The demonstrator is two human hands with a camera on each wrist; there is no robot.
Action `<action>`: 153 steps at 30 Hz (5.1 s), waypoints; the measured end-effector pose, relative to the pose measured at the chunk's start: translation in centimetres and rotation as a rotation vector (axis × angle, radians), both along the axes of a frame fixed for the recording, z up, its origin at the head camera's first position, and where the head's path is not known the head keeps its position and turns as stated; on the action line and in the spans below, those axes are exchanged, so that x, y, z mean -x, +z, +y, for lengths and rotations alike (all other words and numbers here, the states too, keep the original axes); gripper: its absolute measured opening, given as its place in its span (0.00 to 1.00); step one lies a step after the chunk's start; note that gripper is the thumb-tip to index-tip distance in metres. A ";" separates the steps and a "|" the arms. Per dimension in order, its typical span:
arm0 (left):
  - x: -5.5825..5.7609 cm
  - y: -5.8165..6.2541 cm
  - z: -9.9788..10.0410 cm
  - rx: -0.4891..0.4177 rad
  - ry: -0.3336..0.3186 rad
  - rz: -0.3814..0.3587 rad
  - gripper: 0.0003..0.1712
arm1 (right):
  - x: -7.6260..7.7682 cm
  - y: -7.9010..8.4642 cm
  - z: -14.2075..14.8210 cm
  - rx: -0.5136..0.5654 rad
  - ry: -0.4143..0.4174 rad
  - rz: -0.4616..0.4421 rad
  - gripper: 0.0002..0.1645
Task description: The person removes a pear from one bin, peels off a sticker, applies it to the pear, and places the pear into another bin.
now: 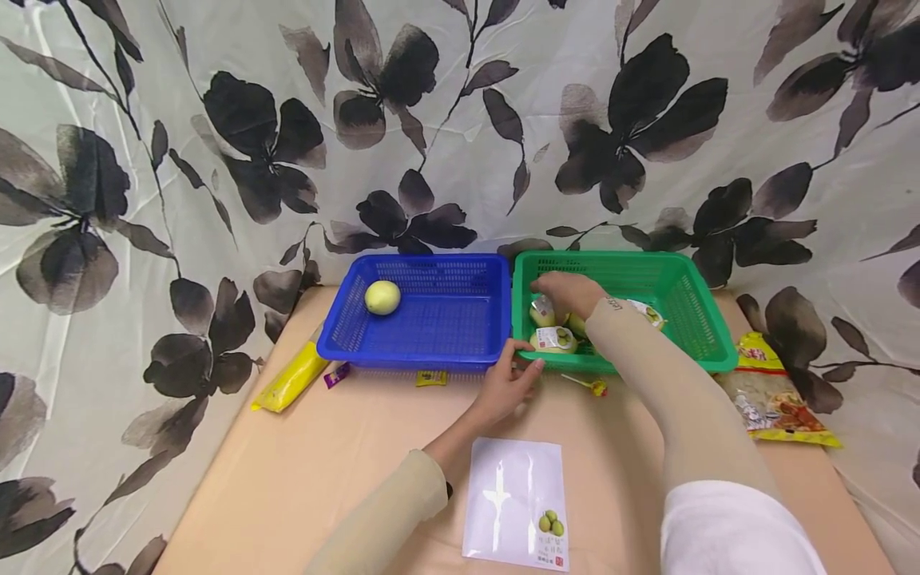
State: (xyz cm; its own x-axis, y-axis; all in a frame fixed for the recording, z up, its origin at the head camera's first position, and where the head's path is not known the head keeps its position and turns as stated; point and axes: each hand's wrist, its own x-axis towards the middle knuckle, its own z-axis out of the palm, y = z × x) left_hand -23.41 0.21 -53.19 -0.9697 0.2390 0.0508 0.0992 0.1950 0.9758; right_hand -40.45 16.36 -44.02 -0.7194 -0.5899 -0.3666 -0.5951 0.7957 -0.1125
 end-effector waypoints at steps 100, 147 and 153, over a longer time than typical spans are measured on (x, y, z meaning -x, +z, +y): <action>-3.1 0.9 -23.9 -0.076 0.203 -0.214 0.26 | -4.5 0.9 -17.1 -0.180 -0.076 -0.068 0.44; -3.4 1.8 -23.9 0.007 0.171 -0.254 0.32 | -21.9 -7.7 -3.7 0.484 -0.469 0.168 0.47; -3.6 2.0 -23.8 0.014 0.169 -0.244 0.35 | -22.3 -7.5 -3.5 0.460 -0.451 0.180 0.48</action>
State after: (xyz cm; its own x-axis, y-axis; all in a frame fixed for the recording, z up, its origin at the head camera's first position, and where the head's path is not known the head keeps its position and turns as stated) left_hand -19.80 -23.62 -51.22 -0.9789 0.0723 -0.1910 -0.1731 0.2026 0.9638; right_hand -18.13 12.82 -51.47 -0.9585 -0.2849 -0.0012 -0.2568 0.8657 -0.4296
